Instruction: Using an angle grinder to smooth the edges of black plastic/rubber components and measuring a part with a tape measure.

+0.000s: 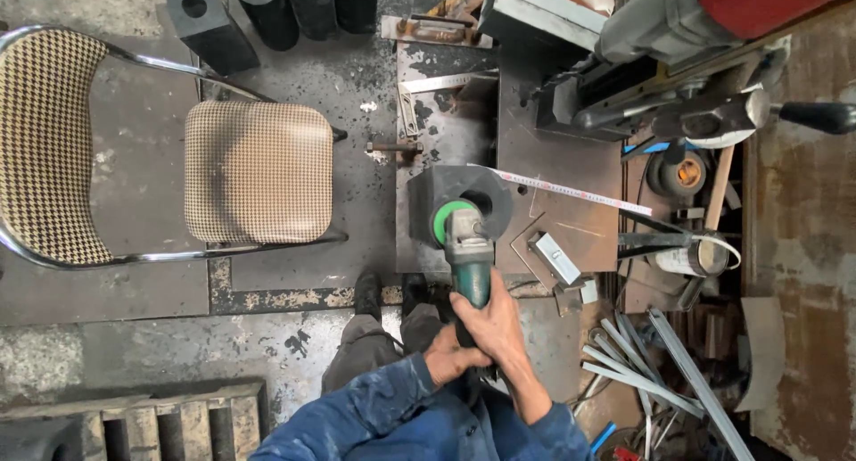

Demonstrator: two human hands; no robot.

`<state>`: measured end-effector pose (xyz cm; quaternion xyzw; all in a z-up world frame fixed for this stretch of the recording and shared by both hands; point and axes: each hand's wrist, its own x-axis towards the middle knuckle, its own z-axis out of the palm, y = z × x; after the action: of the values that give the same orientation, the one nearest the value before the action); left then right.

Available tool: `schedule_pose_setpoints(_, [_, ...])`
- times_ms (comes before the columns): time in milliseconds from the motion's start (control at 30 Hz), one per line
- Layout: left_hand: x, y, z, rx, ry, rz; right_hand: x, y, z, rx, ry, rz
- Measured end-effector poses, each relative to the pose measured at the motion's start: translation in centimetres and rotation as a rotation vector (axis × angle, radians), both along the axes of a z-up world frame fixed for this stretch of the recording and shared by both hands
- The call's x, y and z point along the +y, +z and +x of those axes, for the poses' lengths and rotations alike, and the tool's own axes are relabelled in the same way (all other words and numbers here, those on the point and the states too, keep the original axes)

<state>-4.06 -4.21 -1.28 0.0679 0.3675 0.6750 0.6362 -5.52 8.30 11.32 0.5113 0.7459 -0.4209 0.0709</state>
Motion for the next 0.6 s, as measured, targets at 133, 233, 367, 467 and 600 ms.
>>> schedule_pose_setpoints(133, [-0.4, -0.4, 1.2, 0.015, -0.014, -0.006, -0.2, -1.5, 1.5, 0.035, -0.026, 0.039])
schedule_pose_setpoints(233, [-0.2, -0.2, 2.1, 0.017, -0.045, 0.103, -0.2, -1.1, 2.7, -0.058, -0.04, 0.066])
schedule_pose_setpoints(367, [0.5, 2.2, 0.8, -0.055, -0.091, 0.092, 0.0, -0.3, 2.9, -0.114, -0.084, 0.116])
schedule_pose_setpoints(467, [0.5, 0.6, 1.3, -0.078, -0.073, 0.098, 0.0, 0.1, 1.8, -0.134, -0.092, 0.117])
schedule_pose_setpoints(600, [-0.2, 0.7, -0.3, -0.054, -0.053, 0.059, -0.4, -0.1, 0.2, -0.085, -0.053, 0.087])
